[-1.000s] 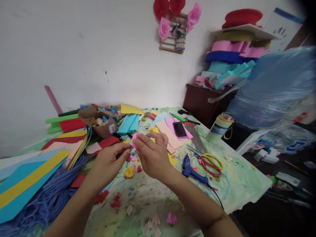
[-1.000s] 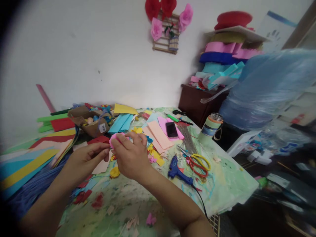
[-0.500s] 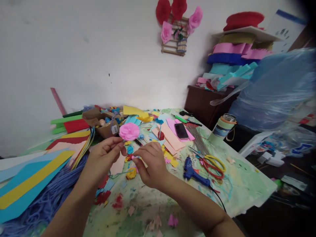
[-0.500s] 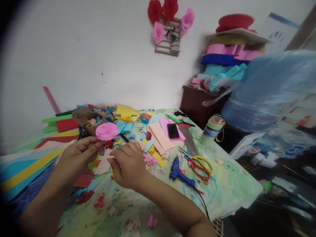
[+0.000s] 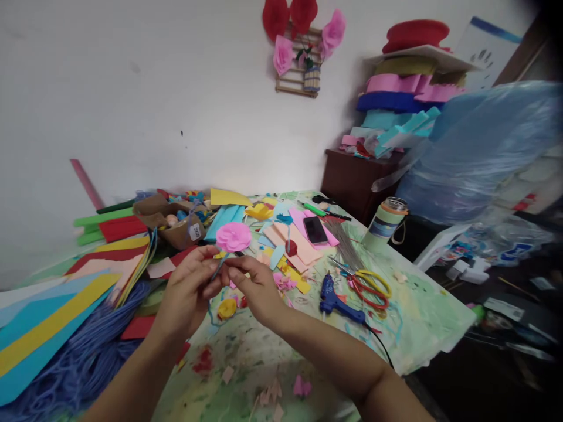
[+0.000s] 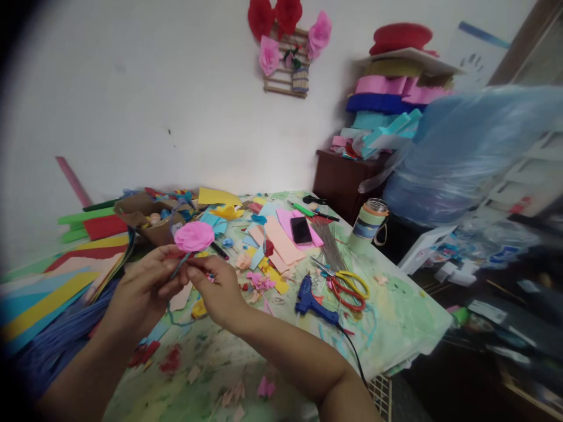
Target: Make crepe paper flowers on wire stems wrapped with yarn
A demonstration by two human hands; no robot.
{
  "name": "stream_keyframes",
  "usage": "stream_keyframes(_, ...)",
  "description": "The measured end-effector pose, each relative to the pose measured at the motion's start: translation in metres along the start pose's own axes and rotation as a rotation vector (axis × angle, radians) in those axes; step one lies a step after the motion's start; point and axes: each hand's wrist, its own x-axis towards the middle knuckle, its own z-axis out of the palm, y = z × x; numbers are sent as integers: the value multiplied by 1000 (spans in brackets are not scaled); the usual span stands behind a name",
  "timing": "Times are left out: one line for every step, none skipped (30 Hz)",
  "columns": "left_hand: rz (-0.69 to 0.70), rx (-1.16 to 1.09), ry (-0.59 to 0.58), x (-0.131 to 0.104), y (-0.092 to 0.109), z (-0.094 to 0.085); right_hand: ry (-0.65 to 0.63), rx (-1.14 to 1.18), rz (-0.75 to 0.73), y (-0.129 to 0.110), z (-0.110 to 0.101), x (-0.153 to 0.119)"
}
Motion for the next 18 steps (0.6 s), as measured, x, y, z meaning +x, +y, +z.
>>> stream_keyframes(2,-4,0,0,-1,1,12,14,-8,-1,0,1)
stream_keyframes(6,-8,-2,0,-3,2,26,18,-16,-2,0,2)
stream_keyframes(12,-13,-5,0,-4,4,42,16,-19,-3,0,3)
stream_keyframes(18,-17,-10,0,-5,5,56,13,-17,-4,-1,3)
stream_keyframes(23,-20,-16,0,-6,7,73,16,-7,-5,-1,4)
stream_keyframes(28,-18,-25,1,-8,8,93,30,11,-5,-1,4)
stream_keyframes(31,-12,-34,1,-9,9,115,59,37,-5,-1,4)
stream_keyframes(29,0,-42,1,-11,10,133,103,71,-5,-1,4)
stream_keyframes(24,17,-52,1,-12,11,142,157,109,-4,-1,5)
stream_keyframes(16,38,-61,1,-14,12,143,211,148,-3,-1,5)
stream_keyframes(10,62,-71,0,-16,13,139,254,180,-3,-1,6)
stream_keyframes(5,86,-79,0,-18,14,147,279,200,-3,-2,7)
stream_keyframes(-1,108,-86,0,-19,16,171,285,207,-3,-4,9)
stream_keyframes(-3,125,-90,-1,-21,17,210,274,201,-4,-6,11)
stream_keyframes(-3,135,-92,-1,-22,18,260,254,187,-5,-9,13)
stream_keyframes(-1,142,-95,-2,-24,19,306,235,170,-7,-12,16)
stream_keyframes(0,147,-100,-2,-26,19,341,219,153,-9,-16,18)
stream_keyframes(-2,150,-106,-2,-27,19,358,207,137,-12,-20,21)
